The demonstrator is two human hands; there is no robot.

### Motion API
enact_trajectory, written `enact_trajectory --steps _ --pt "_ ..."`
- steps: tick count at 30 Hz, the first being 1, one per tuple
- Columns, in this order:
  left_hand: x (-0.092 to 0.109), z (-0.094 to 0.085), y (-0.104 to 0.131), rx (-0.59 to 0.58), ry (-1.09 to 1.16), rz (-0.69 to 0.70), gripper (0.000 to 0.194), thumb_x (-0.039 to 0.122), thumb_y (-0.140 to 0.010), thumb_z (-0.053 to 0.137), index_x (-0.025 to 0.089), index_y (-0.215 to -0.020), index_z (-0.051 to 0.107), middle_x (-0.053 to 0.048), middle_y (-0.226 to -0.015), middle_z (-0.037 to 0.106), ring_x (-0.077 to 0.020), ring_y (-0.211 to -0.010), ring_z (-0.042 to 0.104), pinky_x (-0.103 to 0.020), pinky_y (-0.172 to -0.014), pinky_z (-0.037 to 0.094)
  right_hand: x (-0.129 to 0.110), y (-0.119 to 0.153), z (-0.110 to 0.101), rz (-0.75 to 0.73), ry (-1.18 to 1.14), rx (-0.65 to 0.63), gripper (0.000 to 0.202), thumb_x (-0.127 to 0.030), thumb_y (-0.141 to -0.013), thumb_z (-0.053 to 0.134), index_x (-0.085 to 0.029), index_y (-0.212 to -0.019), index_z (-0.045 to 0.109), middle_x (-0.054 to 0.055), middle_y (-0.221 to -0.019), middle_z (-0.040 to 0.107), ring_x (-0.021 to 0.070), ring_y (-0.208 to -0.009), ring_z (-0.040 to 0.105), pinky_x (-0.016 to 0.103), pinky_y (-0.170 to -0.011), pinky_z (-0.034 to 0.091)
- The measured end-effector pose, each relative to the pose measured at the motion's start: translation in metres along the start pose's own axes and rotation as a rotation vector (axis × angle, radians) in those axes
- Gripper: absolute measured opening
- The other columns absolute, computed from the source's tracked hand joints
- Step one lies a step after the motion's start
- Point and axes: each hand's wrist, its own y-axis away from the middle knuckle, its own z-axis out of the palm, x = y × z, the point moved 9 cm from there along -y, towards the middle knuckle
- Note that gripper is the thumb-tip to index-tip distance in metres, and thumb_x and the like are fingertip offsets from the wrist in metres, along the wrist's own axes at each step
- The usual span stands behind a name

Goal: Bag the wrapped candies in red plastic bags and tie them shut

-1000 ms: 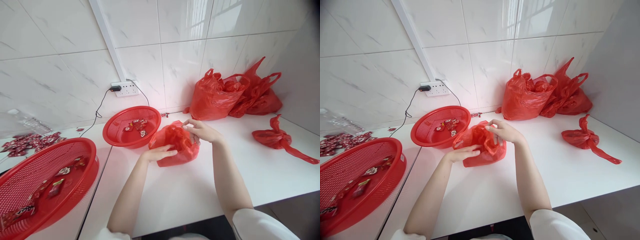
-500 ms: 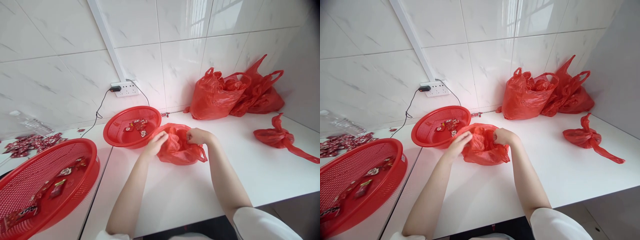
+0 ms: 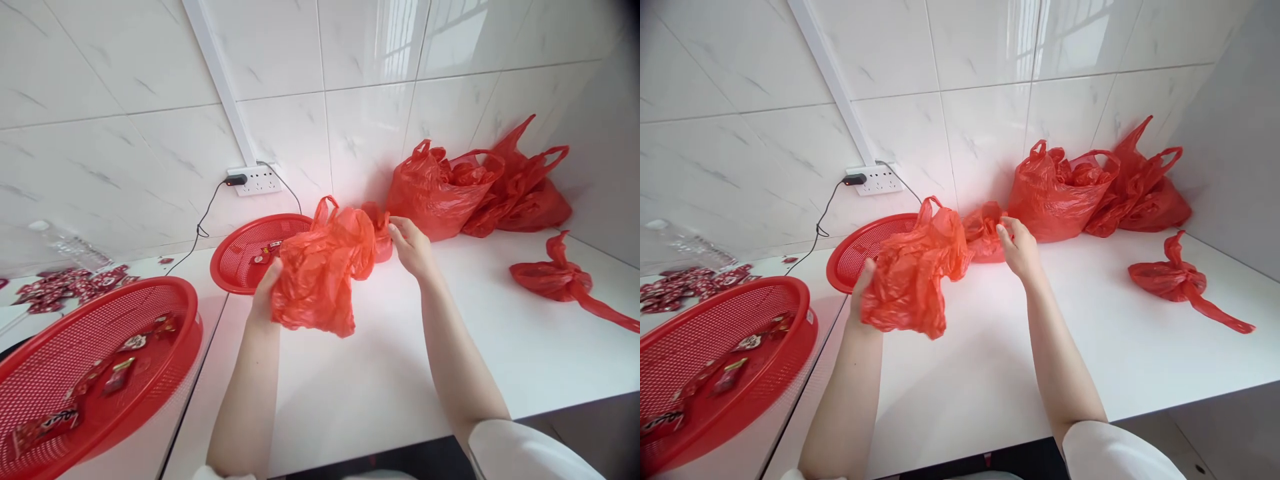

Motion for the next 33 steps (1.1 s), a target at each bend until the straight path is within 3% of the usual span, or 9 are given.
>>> enact_trajectory --steps 5,8,10,13,19,22,26,30,33 --pt "-0.004 0.026 -0.003 -0.138 0.192 -0.057 0.047 0.028 -0.064 0.081 0.024 -0.105 0.057 -0.002 -0.096 0.068 -0.0197 -0.087 0.067 -0.033 -0.076 0.055 -0.067 0.037 0.031 -0.176 -0.374 -0.459 0.036 -0.042 -0.090 0.052 -0.021 -0.117 0.065 0.007 -0.114 0.068 0.0232 -0.103 0.062 0.038 -0.091 0.048" --pt "-0.001 0.042 0.000 -0.231 0.133 -0.050 0.066 0.029 -0.064 0.082 0.027 -0.122 0.051 -0.006 -0.114 0.066 -0.0246 -0.104 0.064 -0.036 -0.085 0.052 -0.083 0.046 0.038 -0.245 -0.346 -0.504 0.025 -0.028 -0.085 0.056 -0.019 -0.103 0.070 0.004 -0.099 0.070 0.0205 -0.092 0.063 0.036 -0.087 0.049" --pt "-0.005 0.048 0.002 -0.264 0.083 -0.081 0.057 0.038 -0.070 0.078 0.025 -0.121 0.056 -0.008 -0.114 0.066 -0.0266 -0.107 0.062 -0.037 -0.088 0.051 -0.086 0.048 0.041 -0.256 -0.334 -0.537 0.022 -0.025 -0.084 0.054 -0.020 -0.096 0.072 0.003 -0.095 0.071 0.0208 -0.092 0.063 0.036 -0.087 0.049" --pt "-0.011 0.030 -0.004 -0.086 -0.004 -0.103 0.029 0.044 -0.077 0.069 0.020 -0.094 0.066 -0.005 -0.096 0.068 -0.0236 -0.096 0.064 -0.034 -0.082 0.051 -0.088 0.049 0.039 -0.262 -0.418 -0.582 0.018 -0.027 -0.082 0.057 -0.021 -0.092 0.072 0.004 -0.095 0.071 0.0222 -0.094 0.063 0.036 -0.086 0.049" --pt "0.000 -0.032 -0.011 0.321 -0.111 -0.011 0.028 0.045 -0.074 0.070 0.019 -0.085 0.073 -0.005 -0.090 0.069 -0.0196 -0.085 0.063 -0.027 -0.068 0.050 -0.072 0.043 0.002 -0.276 -0.813 -0.538 0.032 -0.043 -0.081 0.058 -0.021 -0.058 0.056 -0.001 -0.049 0.051 0.0161 -0.050 0.053 0.037 -0.068 0.050" --pt "0.002 -0.058 -0.008 0.433 -0.089 -0.016 0.031 0.044 -0.073 0.070 0.018 -0.089 0.075 -0.006 -0.087 0.069 -0.0159 -0.078 0.061 -0.022 -0.056 0.044 -0.062 0.050 0.005 -0.207 -0.650 -0.718 0.041 -0.053 -0.082 0.051 -0.020 -0.062 0.061 -0.001 -0.047 0.047 0.0130 -0.043 0.042 0.033 -0.057 0.045" --pt "0.003 -0.073 -0.007 0.404 0.033 -0.003 0.031 0.039 -0.072 0.073 0.018 -0.095 0.074 0.000 -0.068 0.059 -0.0105 -0.065 0.055 -0.022 -0.061 0.046 -0.035 0.051 0.018 0.023 -0.202 -0.785 0.064 -0.065 -0.092 0.027 -0.019 -0.069 0.065 -0.001 -0.047 0.045 0.0126 -0.043 0.039 0.028 -0.049 0.036" --pt "0.030 -0.056 0.004 0.294 0.117 0.070 0.019 0.035 -0.078 0.069 0.021 -0.091 0.070 0.003 -0.063 0.052 -0.0103 -0.062 0.054 -0.025 -0.067 0.050 -0.012 0.049 0.033 0.195 0.107 -0.730 0.067 -0.072 -0.089 0.030 -0.021 -0.045 0.037 -0.003 -0.043 0.031 0.0107 -0.040 0.028 0.029 -0.047 0.031" --pt "0.062 0.002 0.023 0.016 -0.131 0.186 0.016 0.032 -0.086 0.059 0.022 -0.089 0.070 -0.003 -0.080 0.064 -0.0153 -0.075 0.061 -0.029 -0.074 0.051 -0.017 0.045 0.042 0.171 0.132 -0.677 0.065 -0.072 -0.087 0.035 -0.021 -0.047 0.034 -0.003 -0.046 0.031 0.0108 -0.043 0.029 0.029 -0.050 0.031"
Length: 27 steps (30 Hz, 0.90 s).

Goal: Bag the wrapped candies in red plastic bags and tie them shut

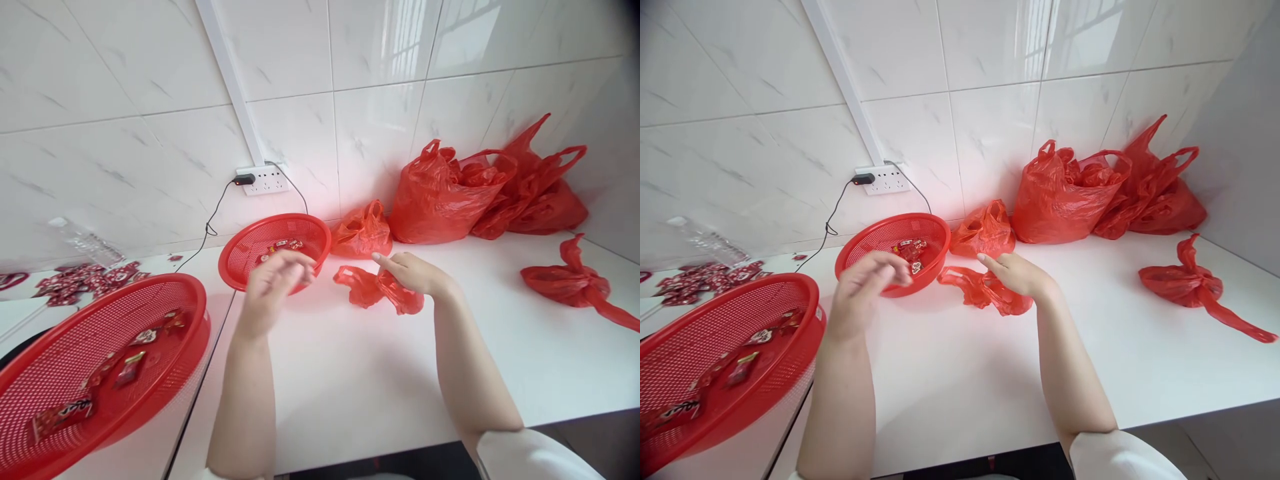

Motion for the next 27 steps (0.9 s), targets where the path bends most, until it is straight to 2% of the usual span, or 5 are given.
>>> enact_trajectory --steps 4,11,15,20,27 --pt "-0.003 0.083 0.023 -0.387 -0.256 -0.029 0.022 0.024 -0.091 0.044 0.022 -0.096 0.066 -0.006 -0.099 0.066 -0.0200 -0.093 0.062 -0.032 -0.082 0.050 -0.026 0.002 0.001 -0.196 -0.202 -0.005 0.064 -0.069 -0.091 0.031 -0.020 -0.052 0.045 -0.003 -0.049 0.038 0.0107 -0.047 0.035 0.027 -0.051 0.031" --pt "-0.051 0.119 0.020 -0.493 -0.436 -0.054 0.025 0.015 -0.089 0.035 0.023 -0.094 0.058 -0.003 -0.087 0.065 -0.0183 -0.071 0.062 -0.030 -0.066 0.047 -0.042 0.003 0.008 -0.372 -0.598 -0.026 0.069 -0.072 -0.090 0.025 -0.020 -0.047 0.042 -0.001 -0.044 0.038 0.0107 -0.044 0.037 0.026 -0.047 0.031" --pt "-0.076 0.116 0.029 -0.563 -0.724 -0.106 0.027 0.025 -0.092 0.037 0.023 -0.089 0.064 -0.004 -0.072 0.065 -0.0189 -0.054 0.060 -0.033 -0.062 0.047 -0.042 -0.003 0.018 -0.363 -0.714 -0.067 0.069 -0.077 -0.086 0.025 -0.021 -0.047 0.036 -0.003 -0.040 0.033 0.0091 -0.037 0.030 0.025 -0.042 0.028" --pt "-0.104 0.071 0.020 -0.394 -1.320 -0.376 0.045 0.032 -0.096 0.030 0.010 -0.089 0.070 -0.019 -0.087 0.071 -0.0339 -0.085 0.068 -0.046 -0.083 0.046 -0.032 0.000 0.004 -0.391 -0.760 -0.034 0.065 -0.073 -0.086 0.037 -0.020 -0.049 0.037 -0.005 -0.040 0.029 0.0075 -0.036 0.026 0.024 -0.039 0.019" --pt "-0.047 0.053 0.047 -0.552 -0.847 -0.542 0.050 0.051 -0.095 0.030 0.033 -0.139 0.045 0.002 -0.083 0.069 -0.0136 -0.043 0.059 -0.029 -0.062 0.047 -0.027 0.002 -0.012 -0.399 -0.965 0.007 0.062 -0.068 -0.086 0.046 -0.020 -0.047 0.038 -0.007 -0.039 0.020 0.0063 -0.035 0.021 0.023 -0.038 0.018"
